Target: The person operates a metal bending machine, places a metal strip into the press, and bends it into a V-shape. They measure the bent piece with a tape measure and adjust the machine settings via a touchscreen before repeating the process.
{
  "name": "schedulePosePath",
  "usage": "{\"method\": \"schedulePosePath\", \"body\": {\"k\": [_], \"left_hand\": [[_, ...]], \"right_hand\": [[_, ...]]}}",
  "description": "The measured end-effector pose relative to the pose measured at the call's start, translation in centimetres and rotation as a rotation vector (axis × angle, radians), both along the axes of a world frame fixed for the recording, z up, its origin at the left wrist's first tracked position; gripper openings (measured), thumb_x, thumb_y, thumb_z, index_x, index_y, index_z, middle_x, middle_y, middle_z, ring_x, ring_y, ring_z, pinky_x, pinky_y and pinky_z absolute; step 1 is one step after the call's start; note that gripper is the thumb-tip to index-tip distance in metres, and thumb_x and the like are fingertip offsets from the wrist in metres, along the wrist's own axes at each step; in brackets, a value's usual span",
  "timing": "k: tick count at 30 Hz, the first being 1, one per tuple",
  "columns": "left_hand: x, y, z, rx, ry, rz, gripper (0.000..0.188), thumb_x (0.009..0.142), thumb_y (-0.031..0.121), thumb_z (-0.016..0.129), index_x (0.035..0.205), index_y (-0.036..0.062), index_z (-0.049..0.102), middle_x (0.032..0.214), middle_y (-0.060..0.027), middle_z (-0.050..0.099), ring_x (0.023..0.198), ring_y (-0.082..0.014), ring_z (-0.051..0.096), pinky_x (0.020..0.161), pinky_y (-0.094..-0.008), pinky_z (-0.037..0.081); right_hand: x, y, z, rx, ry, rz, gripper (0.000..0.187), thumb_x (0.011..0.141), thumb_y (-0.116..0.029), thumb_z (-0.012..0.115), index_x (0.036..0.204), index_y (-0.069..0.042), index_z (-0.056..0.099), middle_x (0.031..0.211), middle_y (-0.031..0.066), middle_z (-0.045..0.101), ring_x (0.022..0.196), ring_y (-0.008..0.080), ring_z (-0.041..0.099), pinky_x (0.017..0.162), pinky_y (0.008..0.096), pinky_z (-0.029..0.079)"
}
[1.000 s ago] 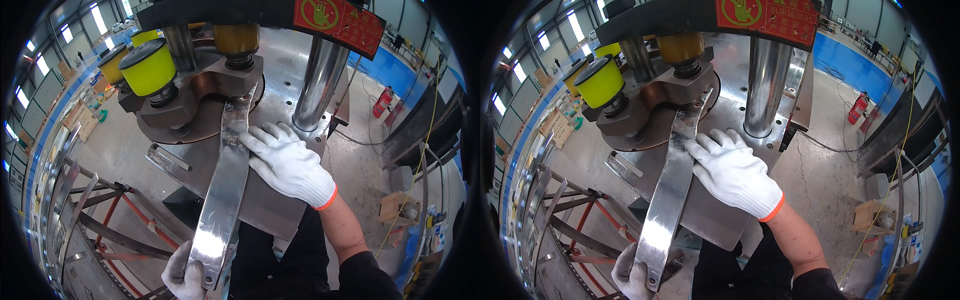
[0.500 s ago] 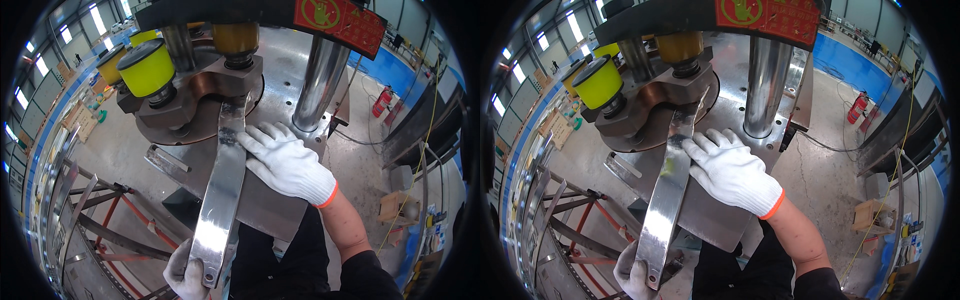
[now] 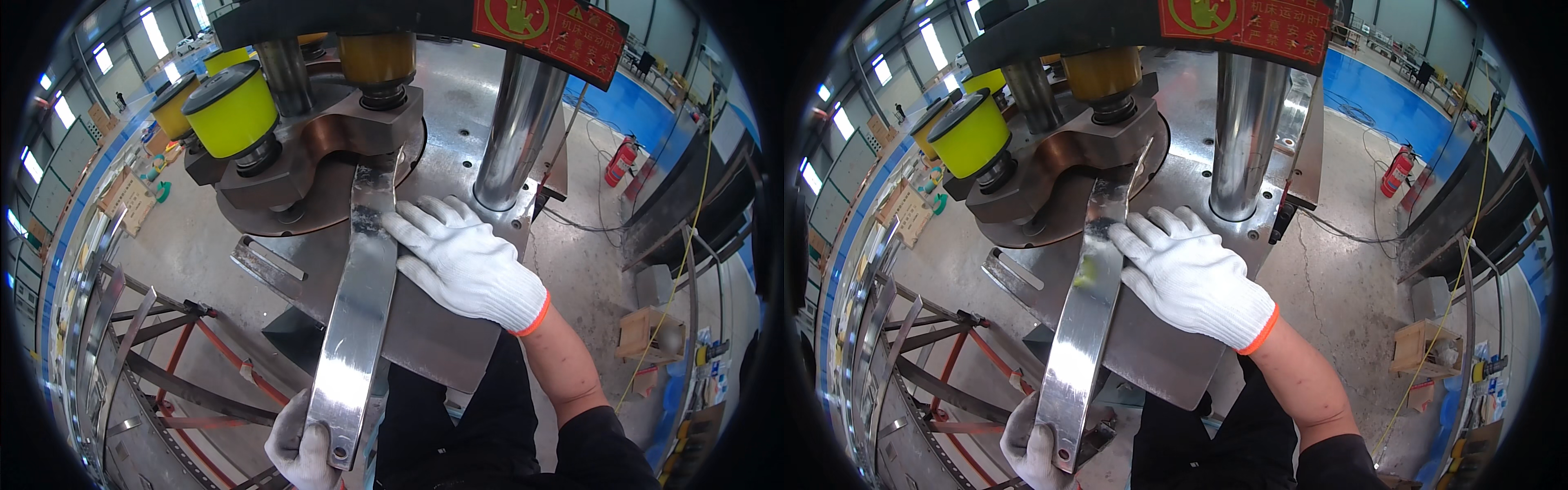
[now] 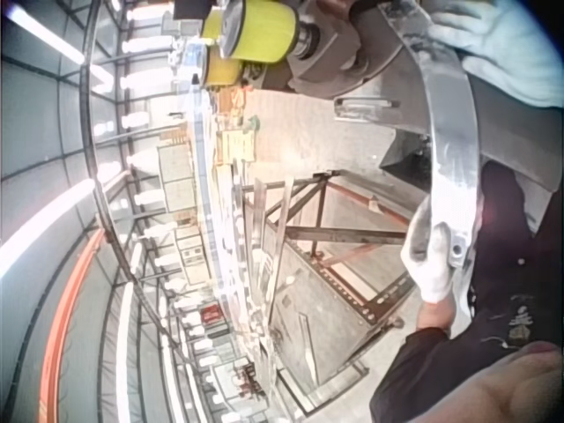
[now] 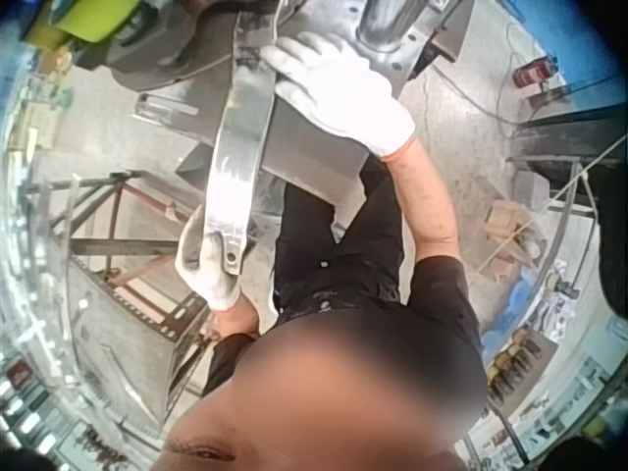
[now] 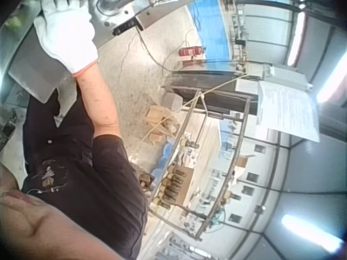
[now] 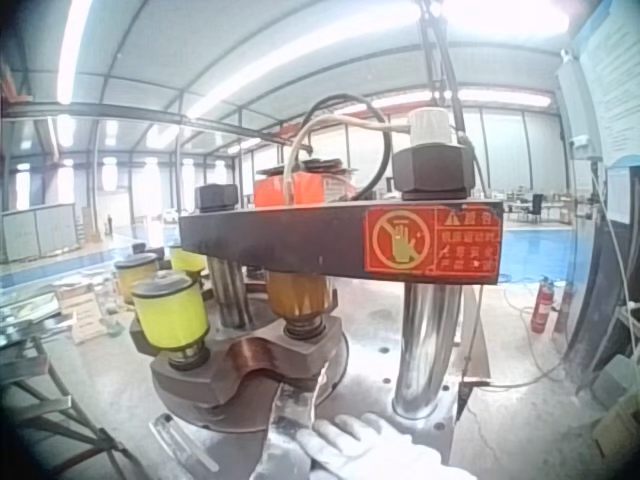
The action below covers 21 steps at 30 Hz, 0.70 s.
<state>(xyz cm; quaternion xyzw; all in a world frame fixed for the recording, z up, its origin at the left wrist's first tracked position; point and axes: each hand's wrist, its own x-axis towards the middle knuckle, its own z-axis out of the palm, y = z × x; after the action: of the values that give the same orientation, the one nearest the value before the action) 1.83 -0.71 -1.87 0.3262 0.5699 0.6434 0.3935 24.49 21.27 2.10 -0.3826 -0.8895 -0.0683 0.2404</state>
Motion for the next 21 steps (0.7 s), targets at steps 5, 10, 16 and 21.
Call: {"method": "schedulePosePath", "body": {"k": [5, 10, 16, 21], "left_hand": [[-0.3, 0.2, 0.0, 0.001, 0.025, -0.02, 0.05, 0.095, 0.016, 0.069, 0.132, -0.0167, 0.061, 0.114, -0.0232, 0.074, 0.098, -0.0281, 0.074, 0.091, -0.0392, 0.059], [-0.5, 0.1, 0.1, -0.013, 0.003, -0.047, 0.048, 0.097, 0.015, 0.07, 0.134, -0.0139, 0.062, 0.116, -0.0192, 0.074, 0.099, -0.025, 0.072, 0.089, -0.0368, 0.058], [-0.7, 0.1, 0.3, -0.005, -0.001, -0.081, 0.046, 0.098, 0.012, 0.069, 0.136, -0.0127, 0.061, 0.119, -0.0182, 0.073, 0.102, -0.0239, 0.072, 0.091, -0.0361, 0.058], [-0.6, 0.3, 0.6, -0.006, -0.011, -0.069, 0.048, 0.095, 0.012, 0.069, 0.134, -0.0153, 0.06, 0.119, -0.0221, 0.073, 0.103, -0.0264, 0.073, 0.093, -0.0377, 0.058]], "right_hand": [[-0.1, 0.0, 0.2, -0.019, 0.005, 0.005, 0.05, 0.1, -0.029, 0.06, 0.142, -0.003, 0.057, 0.136, 0.0178, 0.063, 0.129, 0.0382, 0.058, 0.113, 0.0495, 0.044], [0.0, -0.1, 0.4, -0.004, 0.016, 0.014, 0.049, 0.1, -0.029, 0.061, 0.141, -0.003, 0.057, 0.137, 0.0179, 0.063, 0.128, 0.0383, 0.058, 0.112, 0.049, 0.044], [-0.1, 0.0, 0.4, -0.02, 0.008, 0.019, 0.047, 0.1, -0.028, 0.06, 0.14, -0.003, 0.057, 0.137, 0.0174, 0.063, 0.13, 0.0388, 0.057, 0.112, 0.0492, 0.044], [-0.1, -0.2, 0.8, -0.044, -0.006, 0.008, 0.047, 0.1, -0.028, 0.059, 0.14, -0.004, 0.057, 0.138, 0.0169, 0.062, 0.131, 0.0393, 0.056, 0.112, 0.0492, 0.044]]}}
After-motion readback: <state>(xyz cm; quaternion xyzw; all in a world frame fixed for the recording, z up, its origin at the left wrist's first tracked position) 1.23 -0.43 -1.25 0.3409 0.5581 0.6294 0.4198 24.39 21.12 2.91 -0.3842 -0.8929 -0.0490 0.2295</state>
